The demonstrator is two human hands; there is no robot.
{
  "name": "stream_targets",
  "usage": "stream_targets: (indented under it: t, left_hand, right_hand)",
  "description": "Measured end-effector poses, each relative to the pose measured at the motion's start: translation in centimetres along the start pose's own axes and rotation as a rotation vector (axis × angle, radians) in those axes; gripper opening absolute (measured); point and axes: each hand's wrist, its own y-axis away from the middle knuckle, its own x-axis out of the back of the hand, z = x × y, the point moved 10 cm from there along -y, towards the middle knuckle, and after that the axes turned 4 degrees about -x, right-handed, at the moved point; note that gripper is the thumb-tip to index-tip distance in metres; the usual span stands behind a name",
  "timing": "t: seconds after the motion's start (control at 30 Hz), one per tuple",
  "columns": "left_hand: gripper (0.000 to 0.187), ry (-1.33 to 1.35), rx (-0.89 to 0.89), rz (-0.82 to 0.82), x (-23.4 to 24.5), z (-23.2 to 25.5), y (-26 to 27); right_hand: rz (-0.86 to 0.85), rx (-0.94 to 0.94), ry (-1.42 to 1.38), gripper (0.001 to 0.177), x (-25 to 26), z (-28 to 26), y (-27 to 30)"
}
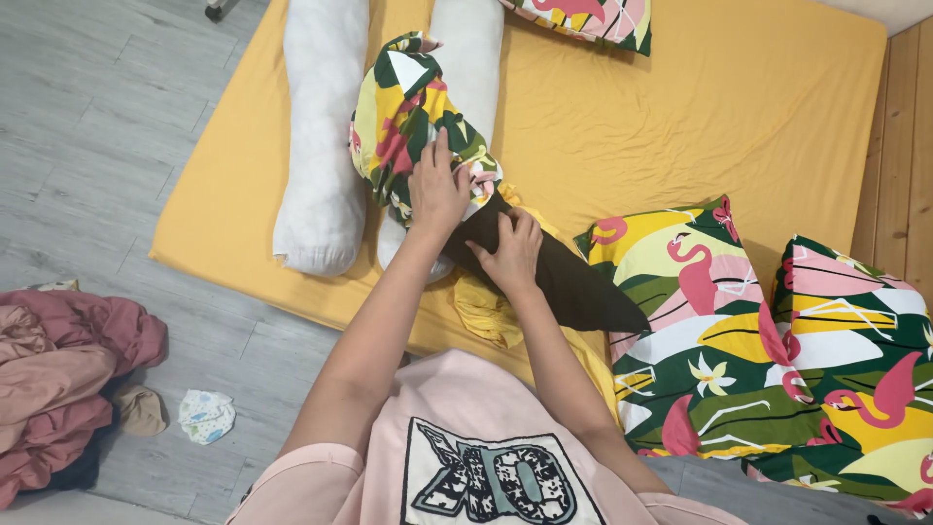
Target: The person puts a patterned pillowcase onto a rectangular pillow and then a yellow pillowcase onto a cylindrical bolster pillow. They smooth the covers and place the finished pillows on the bed.
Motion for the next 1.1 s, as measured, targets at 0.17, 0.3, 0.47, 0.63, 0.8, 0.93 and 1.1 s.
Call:
stream_targets:
  t: [0.17, 0.3, 0.47, 0.63, 0.8, 0.93, 1.1]
  left_hand:
    - [0.034, 0.004, -0.064, -0.024, -1.2, 0.8, -0.3]
    - [0.020, -0.028, -0.174, -0.190, -2.4, 5.2, 3.1]
    - [0.023, 0.176, -0.033, -0.350, -2.1, 5.6, 5.3]
    - [0.052, -0.155, -0.082, 0.132, 3.4, 3.1, 0.8]
    - [0.031, -0.122, -0.099, 0.070, 1.6, 1.0, -0.9]
    - [0.010, -0.033, -0.210, -0.031, -0.4, 2.8, 1.1]
    - [0.013, 0.112, -0.221, -0.258, -1.9, 6.3, 4.8]
  right_hand:
    - [-0.017, 0.009, -0.053, 0.077, -2.5, 1.5, 0.6]
    - [-0.109, -0.043, -0.047, 0.055, -5.7, 3.3, 1.1]
    - [-0.048, -0.065, -0.065, 0.042, -5.2, 3.8, 1.1]
    - [0.061, -0.254, -0.412, 0.083, -2.1, 3.9, 0.5]
    - [0.071, -0.145, -0.440, 0.113, 0.1, 1.3, 0.5]
    - [0.059, -0.084, -0.326, 0.115, -0.1, 0.9, 0.7]
    - [0.092, -0.085, -0.312, 0.076, -1.0, 2.4, 0.6]
